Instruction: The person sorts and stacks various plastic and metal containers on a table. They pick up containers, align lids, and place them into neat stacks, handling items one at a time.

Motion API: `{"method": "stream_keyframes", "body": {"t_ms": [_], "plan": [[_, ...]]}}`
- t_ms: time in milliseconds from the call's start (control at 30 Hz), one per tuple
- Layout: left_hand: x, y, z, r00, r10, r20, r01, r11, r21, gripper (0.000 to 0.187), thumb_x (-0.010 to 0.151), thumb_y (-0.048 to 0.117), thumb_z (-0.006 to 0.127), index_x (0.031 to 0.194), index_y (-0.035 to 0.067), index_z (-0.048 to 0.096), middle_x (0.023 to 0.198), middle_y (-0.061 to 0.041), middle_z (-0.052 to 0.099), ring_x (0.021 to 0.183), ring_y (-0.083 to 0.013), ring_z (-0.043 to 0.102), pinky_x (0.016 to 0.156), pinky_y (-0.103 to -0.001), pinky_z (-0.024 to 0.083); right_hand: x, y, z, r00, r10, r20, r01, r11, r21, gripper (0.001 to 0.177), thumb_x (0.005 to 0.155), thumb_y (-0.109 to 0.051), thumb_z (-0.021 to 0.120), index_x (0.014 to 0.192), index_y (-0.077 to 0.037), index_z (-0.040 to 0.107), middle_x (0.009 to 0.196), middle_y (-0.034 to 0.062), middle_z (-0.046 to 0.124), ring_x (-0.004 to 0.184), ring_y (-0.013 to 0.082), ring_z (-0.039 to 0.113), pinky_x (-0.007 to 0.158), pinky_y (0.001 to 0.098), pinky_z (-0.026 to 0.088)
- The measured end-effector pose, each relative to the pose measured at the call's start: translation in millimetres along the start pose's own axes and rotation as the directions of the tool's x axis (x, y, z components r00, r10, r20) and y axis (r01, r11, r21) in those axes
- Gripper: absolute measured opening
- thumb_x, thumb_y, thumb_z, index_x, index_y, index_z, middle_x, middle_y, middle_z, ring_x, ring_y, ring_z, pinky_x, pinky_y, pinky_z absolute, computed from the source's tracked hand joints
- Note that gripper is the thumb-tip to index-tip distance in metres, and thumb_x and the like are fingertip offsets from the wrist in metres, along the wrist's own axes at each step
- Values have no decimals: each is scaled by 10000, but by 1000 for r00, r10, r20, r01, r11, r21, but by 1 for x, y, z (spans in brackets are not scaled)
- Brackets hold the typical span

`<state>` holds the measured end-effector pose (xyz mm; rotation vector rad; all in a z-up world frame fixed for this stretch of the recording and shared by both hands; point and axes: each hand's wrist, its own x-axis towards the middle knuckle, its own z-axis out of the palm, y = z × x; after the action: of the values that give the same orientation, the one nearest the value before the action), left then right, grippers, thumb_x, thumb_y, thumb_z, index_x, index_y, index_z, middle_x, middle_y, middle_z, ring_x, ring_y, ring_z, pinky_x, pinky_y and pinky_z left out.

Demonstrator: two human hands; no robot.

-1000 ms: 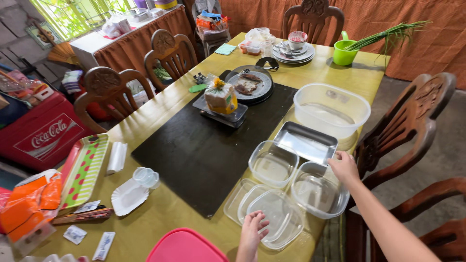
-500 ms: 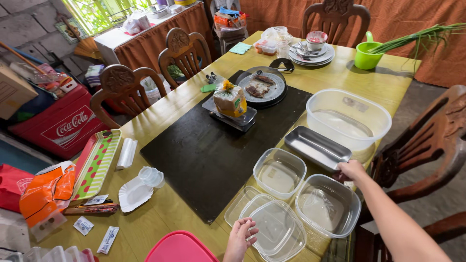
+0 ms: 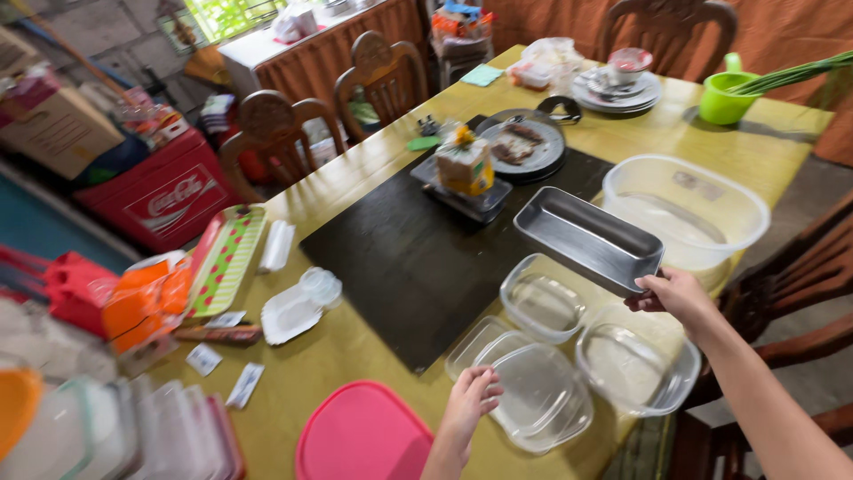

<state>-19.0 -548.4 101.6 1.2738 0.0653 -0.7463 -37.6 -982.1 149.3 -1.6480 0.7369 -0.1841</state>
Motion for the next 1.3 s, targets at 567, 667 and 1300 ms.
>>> {"method": "stream_keyframes", "body": {"t_ms": [567, 667, 1300], "plan": [[-79, -50, -188, 883, 151, -445, -148, 988, 43, 379, 977, 195, 520, 1293, -10, 478, 1127, -214, 719, 895, -280, 760, 737, -397, 636, -260, 84, 319, 977, -27, 212, 60, 986, -153, 509, 961, -463, 629, 1222, -27, 604, 852, 125, 828, 802, 201, 775, 807, 364, 592], [-100, -68, -244, 873, 169, -457, -120, 984, 134, 331, 956, 210, 499, 1241, 48, 544, 1097, -189, 744, 919, -305, 770, 772, -441, 621, -233, 91, 316, 993, -67, 101, 107, 874, -475, 454, 947, -464, 611, 1199, -99, 708, 975, 86, 803, 908, 199, 783, 869, 354, 620], [-162, -67, -276, 839, 354, -413, 47, 710, 703, 579, 982, 471, 570, 1440, 127, 482, 1339, -162, 617, 1216, -335, 630, 1004, -430, 500, -208, 33, 362, 779, -492, 389, 453, 13, -891, 312, 775, -102, 638, 1076, -20, 622, 1252, 156, 582, 1220, 310, 532, 1009, 445, 454]]}}
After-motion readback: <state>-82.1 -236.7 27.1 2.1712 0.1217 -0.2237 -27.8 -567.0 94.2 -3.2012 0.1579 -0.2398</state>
